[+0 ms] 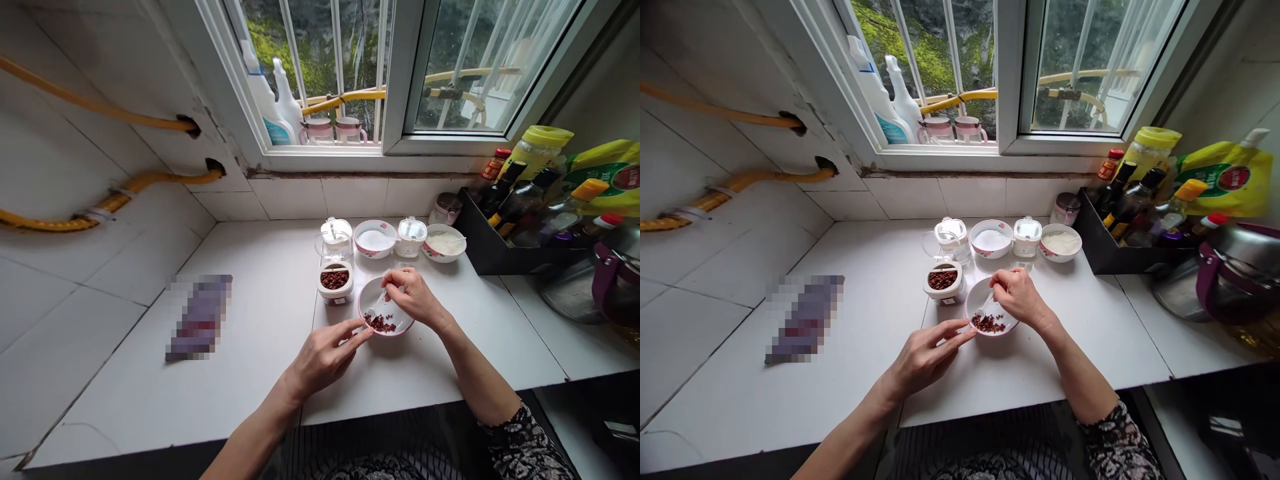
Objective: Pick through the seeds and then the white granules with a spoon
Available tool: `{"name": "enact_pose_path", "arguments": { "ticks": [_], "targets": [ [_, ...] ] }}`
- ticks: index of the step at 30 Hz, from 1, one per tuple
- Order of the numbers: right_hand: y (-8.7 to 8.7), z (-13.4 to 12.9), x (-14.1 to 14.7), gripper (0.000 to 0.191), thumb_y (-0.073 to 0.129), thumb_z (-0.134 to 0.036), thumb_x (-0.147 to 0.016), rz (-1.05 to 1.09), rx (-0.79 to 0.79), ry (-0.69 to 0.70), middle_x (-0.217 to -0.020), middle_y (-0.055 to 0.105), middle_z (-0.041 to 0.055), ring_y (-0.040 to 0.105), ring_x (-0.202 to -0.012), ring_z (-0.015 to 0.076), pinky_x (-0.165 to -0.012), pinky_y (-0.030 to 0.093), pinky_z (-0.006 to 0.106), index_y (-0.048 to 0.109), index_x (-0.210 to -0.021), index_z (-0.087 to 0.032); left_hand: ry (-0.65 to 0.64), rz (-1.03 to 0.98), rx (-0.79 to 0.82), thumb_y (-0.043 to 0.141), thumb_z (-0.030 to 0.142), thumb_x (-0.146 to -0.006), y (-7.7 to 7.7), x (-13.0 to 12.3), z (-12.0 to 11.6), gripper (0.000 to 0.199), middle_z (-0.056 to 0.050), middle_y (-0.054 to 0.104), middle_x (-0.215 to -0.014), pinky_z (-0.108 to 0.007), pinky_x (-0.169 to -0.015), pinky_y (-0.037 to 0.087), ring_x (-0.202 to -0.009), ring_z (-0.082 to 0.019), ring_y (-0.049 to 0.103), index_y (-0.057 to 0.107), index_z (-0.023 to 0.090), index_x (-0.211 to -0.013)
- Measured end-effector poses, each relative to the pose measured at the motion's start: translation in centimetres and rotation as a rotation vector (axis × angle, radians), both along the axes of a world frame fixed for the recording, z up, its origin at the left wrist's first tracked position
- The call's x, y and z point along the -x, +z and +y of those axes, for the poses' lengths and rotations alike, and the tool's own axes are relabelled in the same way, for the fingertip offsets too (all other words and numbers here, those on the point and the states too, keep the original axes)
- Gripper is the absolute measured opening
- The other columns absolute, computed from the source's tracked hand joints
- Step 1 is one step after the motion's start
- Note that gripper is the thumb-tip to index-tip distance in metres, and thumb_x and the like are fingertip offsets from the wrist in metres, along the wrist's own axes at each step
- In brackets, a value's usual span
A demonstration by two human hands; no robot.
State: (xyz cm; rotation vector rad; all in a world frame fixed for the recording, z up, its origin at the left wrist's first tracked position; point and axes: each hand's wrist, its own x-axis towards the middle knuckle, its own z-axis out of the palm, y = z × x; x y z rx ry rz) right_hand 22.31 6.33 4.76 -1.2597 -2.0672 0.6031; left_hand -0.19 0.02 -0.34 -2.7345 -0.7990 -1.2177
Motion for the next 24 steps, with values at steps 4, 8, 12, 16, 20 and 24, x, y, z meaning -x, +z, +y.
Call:
{"name": "enact_pose_path", "arguments": {
  "ticks": [4,8,12,16,20,24],
  "targets": [
    [0.4,0.0,-0.4,0.017,0.048,-0.012,-0.080,0.114,0.077,-0.052,-0.059,0.068,-0.0025,0.062,-0.065,0.0161,-0.087,0.044,0.035,0.060,-0.072,-0.022,-0.007,0.010,0.005,0.048,0.006,-0.093,0.1,0.0,0.0,0.035,-0.009,0.070,-0.110,-0.022,-0.070,0.060,-0.082,-0.011,0.071,0.062,0.019,-0.122],
    [0.4,0.3,-0.9,0.011,0.050,-0.022,-0.077,0.323,0.247,-0.090,-0.058,0.066,-0.0016,0.065,-0.061,0.0164,-0.068,0.048,0.029,0.061,-0.074,-0.021,-0.006,0.006,-0.004,0.048,0.005,-0.093,0.1,0.0,0.0,0.034,-0.009,0.070,-0.110,-0.022,-0.069,0.060,-0.081,-0.011,0.071,0.062,0.019,-0.121],
    [0.4,0.7,-1.1,0.012,0.054,-0.028,-0.071,0.470,0.344,-0.110,-0.056,0.064,-0.0009,0.064,-0.058,0.0161,-0.063,0.050,0.029,0.062,-0.071,-0.020,0.001,0.008,-0.003,0.047,0.006,-0.094,0.1,0.0,0.0,0.037,-0.009,0.070,-0.110,-0.022,-0.069,0.060,-0.080,-0.011,0.071,0.061,0.021,-0.124],
    [0.4,1.0,-1.0,0.012,0.056,-0.029,-0.067,0.529,0.370,-0.125,-0.053,0.064,-0.0005,0.062,-0.054,0.0152,-0.061,0.050,0.029,0.063,-0.069,-0.019,-0.003,0.005,-0.012,0.047,0.005,-0.093,0.2,-0.1,0.0,0.033,-0.010,0.070,-0.109,-0.022,-0.066,0.059,-0.076,-0.011,0.071,0.062,0.018,-0.119],
    [0.1,1.2,-1.0,0.011,0.058,-0.028,-0.068,0.563,0.370,-0.125,-0.052,0.066,0.0001,0.062,-0.053,0.0154,-0.060,0.051,0.029,0.064,-0.069,-0.018,-0.004,0.000,-0.020,0.048,0.005,-0.093,0.2,-0.1,0.1,0.031,-0.010,0.070,-0.109,-0.022,-0.065,0.059,-0.075,-0.011,0.070,0.063,0.017,-0.117],
    [-0.1,1.6,-0.9,0.013,0.061,-0.030,-0.070,0.602,0.332,-0.160,-0.055,0.067,0.0012,0.063,-0.056,0.0162,-0.061,0.052,0.030,0.064,-0.073,-0.018,-0.001,0.004,-0.016,0.046,0.005,-0.093,0.3,-0.2,0.1,0.031,-0.009,0.070,-0.108,-0.021,-0.064,0.058,-0.073,-0.010,0.069,0.063,0.018,-0.116]
  ]
}}
